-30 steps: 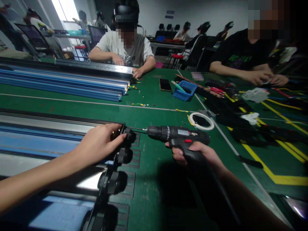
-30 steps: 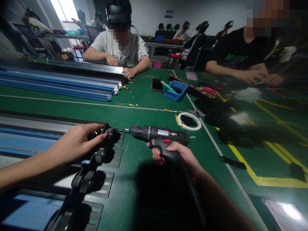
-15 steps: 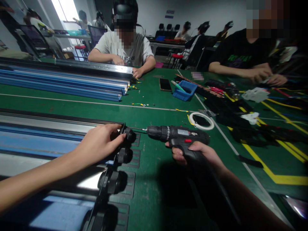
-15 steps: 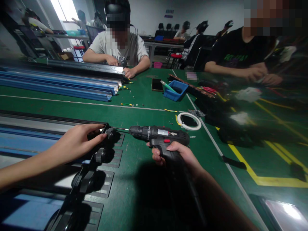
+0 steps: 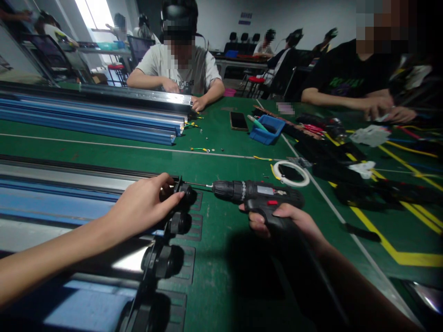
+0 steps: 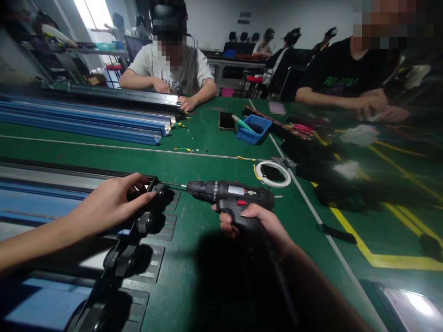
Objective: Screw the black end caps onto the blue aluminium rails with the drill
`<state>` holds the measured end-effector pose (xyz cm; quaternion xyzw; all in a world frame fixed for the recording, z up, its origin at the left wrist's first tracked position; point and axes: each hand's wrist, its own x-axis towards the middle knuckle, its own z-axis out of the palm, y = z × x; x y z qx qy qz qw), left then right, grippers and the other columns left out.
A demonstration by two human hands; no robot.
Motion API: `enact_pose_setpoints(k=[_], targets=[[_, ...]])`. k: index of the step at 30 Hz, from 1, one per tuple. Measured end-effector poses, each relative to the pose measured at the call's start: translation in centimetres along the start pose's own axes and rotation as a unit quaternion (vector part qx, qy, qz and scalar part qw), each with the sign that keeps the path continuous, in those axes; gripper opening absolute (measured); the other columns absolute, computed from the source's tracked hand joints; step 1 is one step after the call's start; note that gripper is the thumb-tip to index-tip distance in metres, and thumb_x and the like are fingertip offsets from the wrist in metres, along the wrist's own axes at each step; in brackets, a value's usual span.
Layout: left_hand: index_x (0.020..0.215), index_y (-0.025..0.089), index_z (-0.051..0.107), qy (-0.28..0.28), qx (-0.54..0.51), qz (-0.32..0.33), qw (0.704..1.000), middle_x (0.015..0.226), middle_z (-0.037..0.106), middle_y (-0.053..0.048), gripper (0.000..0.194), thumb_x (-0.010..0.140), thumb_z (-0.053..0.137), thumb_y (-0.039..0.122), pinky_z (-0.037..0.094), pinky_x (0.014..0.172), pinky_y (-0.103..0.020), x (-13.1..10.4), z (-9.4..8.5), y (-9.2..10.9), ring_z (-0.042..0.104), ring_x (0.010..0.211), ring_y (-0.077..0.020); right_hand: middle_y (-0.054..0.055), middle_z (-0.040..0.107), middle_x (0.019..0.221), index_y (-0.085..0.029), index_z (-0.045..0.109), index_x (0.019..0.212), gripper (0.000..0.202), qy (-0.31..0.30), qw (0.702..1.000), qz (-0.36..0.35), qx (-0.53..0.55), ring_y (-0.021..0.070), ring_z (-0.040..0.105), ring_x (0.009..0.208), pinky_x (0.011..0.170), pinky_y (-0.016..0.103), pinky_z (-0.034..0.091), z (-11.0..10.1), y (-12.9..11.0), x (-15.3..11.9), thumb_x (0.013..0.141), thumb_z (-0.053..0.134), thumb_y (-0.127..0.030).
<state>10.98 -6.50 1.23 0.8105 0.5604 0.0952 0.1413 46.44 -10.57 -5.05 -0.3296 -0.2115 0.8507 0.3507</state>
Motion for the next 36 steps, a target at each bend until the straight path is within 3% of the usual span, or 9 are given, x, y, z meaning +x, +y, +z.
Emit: enact_pose_setpoints(k=[5,10,17,27,36], targets=[[0.089,0.021,0.066,-0.023,0.046,-0.008,0.999,0.077,0.071,-0.008,0.054,0.099,0.038,0.066,0.039,0.062,-0.031,0.1,0.1,0.0,0.067,0.071,-0.0247,0.008,0.061,0.087,-0.008,0.065,0.123,0.055,-0.003,1.0,-0.001,-0.004,0.0173,0.059,0.073,0.062,0.027,0.052,0.0,0.1,0.1,0.072,0.064,-0.027],[0.081,0.021,0.065,-0.037,0.051,-0.005,0.998,0.075,0.069,-0.007,0.055,0.1,0.035,0.063,0.034,0.059,-0.032,0.1,0.2,0.0,0.065,0.069,-0.0237,0.007,0.061,0.084,-0.006,0.067,0.121,0.054,0.001,1.0,-0.004,0.015,0.0162,0.059,0.072,0.062,0.025,0.053,0.6,0.0,0.1,0.071,0.066,-0.025],[0.097,0.02,0.07,-0.025,0.016,-0.006,1.0,0.084,0.073,-0.008,0.051,0.098,0.041,0.062,0.037,0.062,-0.031,0.1,0.3,0.0,0.068,0.076,-0.0242,0.007,0.061,0.083,-0.007,0.068,0.119,0.052,0.016,1.0,-0.004,0.018,0.0154,0.059,0.072,0.061,0.024,0.053,1.0,0.0,0.0,0.07,0.066,-0.025],[0.089,0.02,0.069,-0.042,0.012,-0.021,0.999,0.079,0.07,-0.006,0.046,0.096,0.045,0.059,0.035,0.062,-0.031,0.5,0.0,0.0,0.064,0.072,-0.0229,0.007,0.062,0.085,-0.004,0.069,0.123,0.05,-0.035,0.999,-0.003,0.007,0.0158,0.061,0.074,0.064,0.025,0.054,0.4,0.0,0.1,0.076,0.067,-0.023],[0.09,0.022,0.068,-0.045,0.02,-0.027,0.998,0.081,0.071,-0.005,0.043,0.096,0.044,0.058,0.034,0.062,-0.032,0.6,0.1,-0.1,0.064,0.074,-0.0239,0.006,0.061,0.083,-0.004,0.068,0.123,0.049,-0.036,0.999,-0.018,-0.006,0.0153,0.059,0.073,0.063,0.025,0.053,0.2,0.2,0.1,0.079,0.067,-0.024]])
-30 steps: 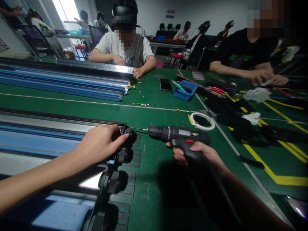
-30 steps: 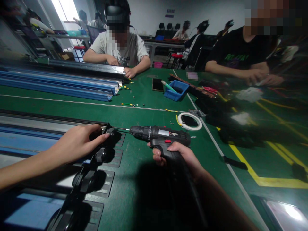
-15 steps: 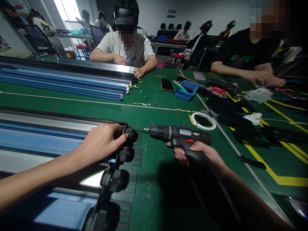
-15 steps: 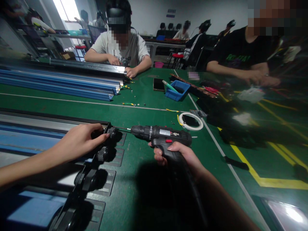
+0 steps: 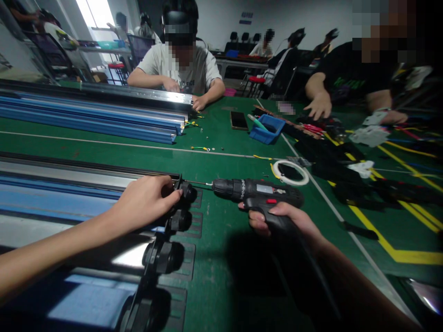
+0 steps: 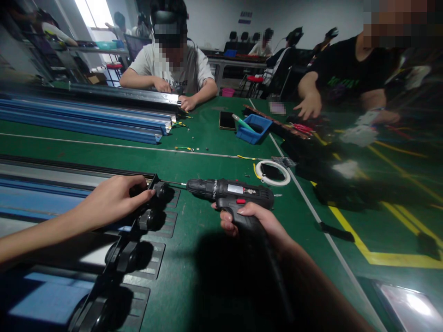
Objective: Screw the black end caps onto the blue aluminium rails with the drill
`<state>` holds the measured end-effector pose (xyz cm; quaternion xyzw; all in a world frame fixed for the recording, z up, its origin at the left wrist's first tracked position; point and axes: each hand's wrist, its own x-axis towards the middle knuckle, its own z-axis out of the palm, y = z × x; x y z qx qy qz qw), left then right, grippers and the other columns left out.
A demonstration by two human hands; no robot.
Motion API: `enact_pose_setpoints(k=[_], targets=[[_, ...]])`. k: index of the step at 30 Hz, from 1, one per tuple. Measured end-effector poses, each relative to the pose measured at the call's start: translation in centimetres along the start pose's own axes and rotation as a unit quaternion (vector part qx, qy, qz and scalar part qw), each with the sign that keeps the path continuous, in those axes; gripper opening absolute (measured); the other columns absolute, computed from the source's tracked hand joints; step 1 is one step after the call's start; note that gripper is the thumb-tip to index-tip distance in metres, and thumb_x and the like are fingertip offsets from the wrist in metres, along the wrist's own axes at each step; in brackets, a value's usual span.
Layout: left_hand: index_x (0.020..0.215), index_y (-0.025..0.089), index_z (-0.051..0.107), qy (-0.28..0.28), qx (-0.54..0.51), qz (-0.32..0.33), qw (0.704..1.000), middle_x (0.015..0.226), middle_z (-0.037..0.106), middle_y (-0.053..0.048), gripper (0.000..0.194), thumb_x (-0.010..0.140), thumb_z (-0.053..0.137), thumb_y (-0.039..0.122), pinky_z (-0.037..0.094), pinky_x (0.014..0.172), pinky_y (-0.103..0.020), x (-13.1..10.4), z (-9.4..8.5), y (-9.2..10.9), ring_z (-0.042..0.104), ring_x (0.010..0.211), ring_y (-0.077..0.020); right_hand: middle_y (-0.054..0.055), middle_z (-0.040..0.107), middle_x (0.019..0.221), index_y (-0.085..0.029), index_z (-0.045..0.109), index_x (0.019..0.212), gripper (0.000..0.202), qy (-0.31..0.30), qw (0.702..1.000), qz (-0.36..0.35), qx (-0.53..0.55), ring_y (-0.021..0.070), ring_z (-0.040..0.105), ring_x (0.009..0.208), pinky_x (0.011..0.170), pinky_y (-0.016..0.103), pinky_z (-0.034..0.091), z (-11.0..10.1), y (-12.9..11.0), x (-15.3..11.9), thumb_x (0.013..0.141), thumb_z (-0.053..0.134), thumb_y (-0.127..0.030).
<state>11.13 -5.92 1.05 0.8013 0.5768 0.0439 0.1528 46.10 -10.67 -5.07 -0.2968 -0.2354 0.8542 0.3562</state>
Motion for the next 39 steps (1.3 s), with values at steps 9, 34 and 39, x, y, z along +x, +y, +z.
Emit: enact_pose_setpoints(k=[9,34,39], targets=[[0.088,0.021,0.066,0.0,0.009,-0.003,1.0,0.08,0.07,-0.006,0.046,0.096,0.042,0.059,0.034,0.063,-0.032,-0.01,0.0,0.03,0.064,0.074,-0.024,0.006,0.058,0.082,-0.005,0.067,0.122,0.049,0.005,1.0,-0.01,-0.017,0.0148,0.057,0.071,0.06,0.024,0.052,0.11,0.18,0.18,0.078,0.067,-0.026],[0.087,0.021,0.066,-0.002,0.02,-0.008,1.0,0.08,0.071,-0.006,0.048,0.096,0.041,0.061,0.035,0.062,-0.032,-0.07,-0.06,0.1,0.065,0.073,-0.0244,0.004,0.057,0.081,-0.008,0.067,0.119,0.044,0.009,1.0,-0.005,-0.022,0.015,0.055,0.07,0.059,0.025,0.05,0.53,0.15,0.29,0.078,0.066,-0.025],[0.09,0.021,0.066,-0.006,0.017,-0.009,1.0,0.082,0.071,-0.007,0.05,0.096,0.04,0.063,0.035,0.063,-0.032,-0.06,-0.06,0.08,0.066,0.075,-0.025,0.004,0.057,0.081,-0.01,0.067,0.116,0.043,0.024,0.999,-0.017,-0.023,0.0153,0.054,0.068,0.058,0.025,0.05,0.68,0.31,0.38,0.076,0.066,-0.026]])
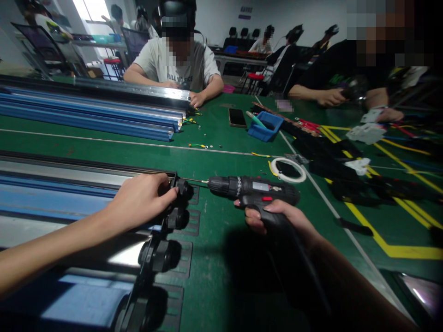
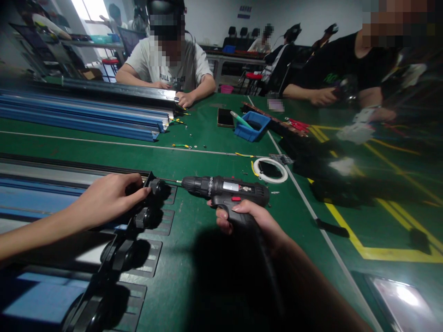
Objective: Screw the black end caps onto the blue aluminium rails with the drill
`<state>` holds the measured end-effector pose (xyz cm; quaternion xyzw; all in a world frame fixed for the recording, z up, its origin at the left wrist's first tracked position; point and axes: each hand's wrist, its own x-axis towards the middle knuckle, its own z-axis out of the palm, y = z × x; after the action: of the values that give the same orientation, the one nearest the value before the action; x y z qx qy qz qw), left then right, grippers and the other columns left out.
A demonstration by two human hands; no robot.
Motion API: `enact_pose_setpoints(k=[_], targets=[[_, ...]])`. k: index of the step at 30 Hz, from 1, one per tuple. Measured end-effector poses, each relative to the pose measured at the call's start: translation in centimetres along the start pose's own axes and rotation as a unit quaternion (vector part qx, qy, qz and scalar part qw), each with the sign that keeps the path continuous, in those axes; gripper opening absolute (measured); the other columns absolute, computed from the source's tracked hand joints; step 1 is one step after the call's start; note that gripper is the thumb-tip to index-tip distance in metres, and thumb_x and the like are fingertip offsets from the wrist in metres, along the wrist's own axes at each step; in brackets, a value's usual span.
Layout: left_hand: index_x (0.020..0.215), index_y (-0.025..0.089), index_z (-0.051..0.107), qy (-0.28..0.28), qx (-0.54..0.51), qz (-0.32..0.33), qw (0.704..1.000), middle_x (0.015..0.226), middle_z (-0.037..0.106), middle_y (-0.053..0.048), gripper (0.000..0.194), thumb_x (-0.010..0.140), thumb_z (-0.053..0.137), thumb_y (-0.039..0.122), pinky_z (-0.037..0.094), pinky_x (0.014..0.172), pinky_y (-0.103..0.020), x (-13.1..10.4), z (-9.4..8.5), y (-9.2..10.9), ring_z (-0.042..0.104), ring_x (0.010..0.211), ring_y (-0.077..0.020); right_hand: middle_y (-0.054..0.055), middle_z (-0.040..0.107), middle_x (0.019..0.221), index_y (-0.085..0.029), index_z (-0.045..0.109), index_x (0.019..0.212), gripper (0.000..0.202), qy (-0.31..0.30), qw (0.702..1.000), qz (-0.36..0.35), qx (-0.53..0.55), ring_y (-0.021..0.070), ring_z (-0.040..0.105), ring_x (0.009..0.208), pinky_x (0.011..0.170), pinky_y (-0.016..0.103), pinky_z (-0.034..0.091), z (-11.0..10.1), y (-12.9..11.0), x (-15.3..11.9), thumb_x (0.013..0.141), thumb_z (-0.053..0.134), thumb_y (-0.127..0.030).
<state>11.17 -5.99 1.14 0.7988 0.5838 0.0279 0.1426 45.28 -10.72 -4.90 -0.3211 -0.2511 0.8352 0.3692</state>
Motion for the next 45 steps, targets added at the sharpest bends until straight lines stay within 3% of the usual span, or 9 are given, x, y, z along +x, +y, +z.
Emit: enact_pose_setpoints(k=[18,27,36,45], targets=[[0.093,0.021,0.066,0.002,0.023,0.002,1.0,0.082,0.072,-0.008,0.051,0.096,0.038,0.063,0.035,0.063,-0.032,0.1,0.3,-0.2,0.067,0.076,-0.0264,0.005,0.058,0.082,-0.009,0.067,0.115,0.042,0.009,1.0,0.01,0.017,0.0152,0.056,0.07,0.059,0.026,0.05,0.6,-0.1,-0.1,0.076,0.064,-0.023],[0.082,0.02,0.062,0.01,0.033,0.017,0.999,0.072,0.068,-0.007,0.052,0.097,0.037,0.064,0.032,0.06,-0.032,0.1,0.2,0.0,0.062,0.065,-0.0229,0.006,0.06,0.084,-0.009,0.066,0.116,0.041,-0.009,1.0,0.018,0.016,0.0161,0.058,0.073,0.063,0.027,0.051,0.0,-0.1,-0.1,0.078,0.066,-0.024],[0.088,0.02,0.064,0.013,0.026,0.027,0.999,0.079,0.072,-0.008,0.05,0.098,0.038,0.062,0.035,0.062,-0.031,0.1,0.2,-0.1,0.067,0.072,-0.0246,0.008,0.065,0.087,-0.009,0.067,0.112,0.039,0.017,0.999,0.02,0.03,0.0179,0.062,0.076,0.068,0.028,0.053,0.9,-0.4,-0.4,0.078,0.06,-0.026],[0.086,0.02,0.063,0.029,0.046,0.049,0.997,0.079,0.07,-0.01,0.049,0.099,0.036,0.059,0.034,0.061,-0.031,-0.2,0.3,-0.1,0.064,0.069,-0.0235,0.007,0.06,0.081,-0.01,0.065,0.117,0.049,0.073,0.994,-0.007,0.079,0.0168,0.056,0.069,0.059,0.026,0.053,0.3,-0.4,-1.3,0.07,0.062,-0.025]])
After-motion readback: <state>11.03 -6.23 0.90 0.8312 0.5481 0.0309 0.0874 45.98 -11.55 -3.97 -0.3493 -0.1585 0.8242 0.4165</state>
